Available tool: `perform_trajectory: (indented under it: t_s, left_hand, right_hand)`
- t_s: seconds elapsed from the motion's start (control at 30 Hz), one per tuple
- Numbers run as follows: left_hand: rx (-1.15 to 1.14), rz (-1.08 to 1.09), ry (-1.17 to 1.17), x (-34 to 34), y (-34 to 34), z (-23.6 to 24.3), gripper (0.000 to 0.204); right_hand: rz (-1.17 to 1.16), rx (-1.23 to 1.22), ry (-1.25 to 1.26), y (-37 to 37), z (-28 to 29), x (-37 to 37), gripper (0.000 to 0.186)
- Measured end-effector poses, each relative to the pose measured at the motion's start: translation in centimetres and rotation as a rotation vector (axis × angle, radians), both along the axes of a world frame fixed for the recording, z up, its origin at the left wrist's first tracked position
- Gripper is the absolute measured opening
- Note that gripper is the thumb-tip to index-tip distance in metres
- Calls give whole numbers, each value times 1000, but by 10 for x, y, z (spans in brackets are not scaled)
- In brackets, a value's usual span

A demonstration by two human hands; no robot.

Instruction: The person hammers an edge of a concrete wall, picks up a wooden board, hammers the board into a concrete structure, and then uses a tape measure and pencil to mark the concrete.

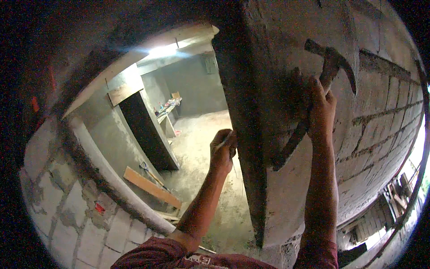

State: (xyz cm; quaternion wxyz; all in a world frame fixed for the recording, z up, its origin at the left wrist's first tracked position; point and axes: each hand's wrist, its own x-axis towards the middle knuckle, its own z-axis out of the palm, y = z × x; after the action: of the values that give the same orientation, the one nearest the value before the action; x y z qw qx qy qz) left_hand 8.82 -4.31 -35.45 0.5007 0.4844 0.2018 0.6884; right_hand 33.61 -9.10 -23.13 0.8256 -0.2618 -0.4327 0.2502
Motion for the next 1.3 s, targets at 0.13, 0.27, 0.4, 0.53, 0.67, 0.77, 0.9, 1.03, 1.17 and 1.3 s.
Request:
perform_trajectory:
  t_s: [0.13, 0.27, 0.4, 0.53, 0.67, 0.77, 0.9, 1.03, 1.17, 1.3]
  left_hand:
    - [-65, 9, -31, 5, 2, -4, 15]
    - [-2, -15, -20, -2, 1, -6, 18]
    - [-25, 3, -22, -4, 6, -9, 20]
    - [-7, -58, -64, -3, 11, -13, 16]
    - [23, -53, -74, -5, 11, -15, 15]
    - [29, -27, -94, 0, 12, -13, 14]
    - [18, -7, -106, -3, 17, -18, 11]
    - [-17, -28, -98, 3, 14, -11, 9]
    - [-21, -64, -100, 8, 14, -13, 8]
    - [11, -38, -46, -7, 13, -15, 11]
  right_hand:
    - [15, 28, -19, -4, 0, 4, 28]
    - [77, 70, -17, 0, 0, 1, 29]
    - [90, 39, -27, -7, 4, -2, 28]
    - [77, -9, 18, -6, 6, -1, 28]
    - [175, 72, -87, 3, -3, 8, 26]
    - [192, 24, -52, -2, -3, 13, 27]
    - [63, -56, 88, -9, 5, -6, 28]
    - [114, -17, -63, -7, 3, 11, 27]
    - [95, 53, -60, -3, -1, 12, 25]
    - [139, 3, -46, -4, -1, 3, 29]
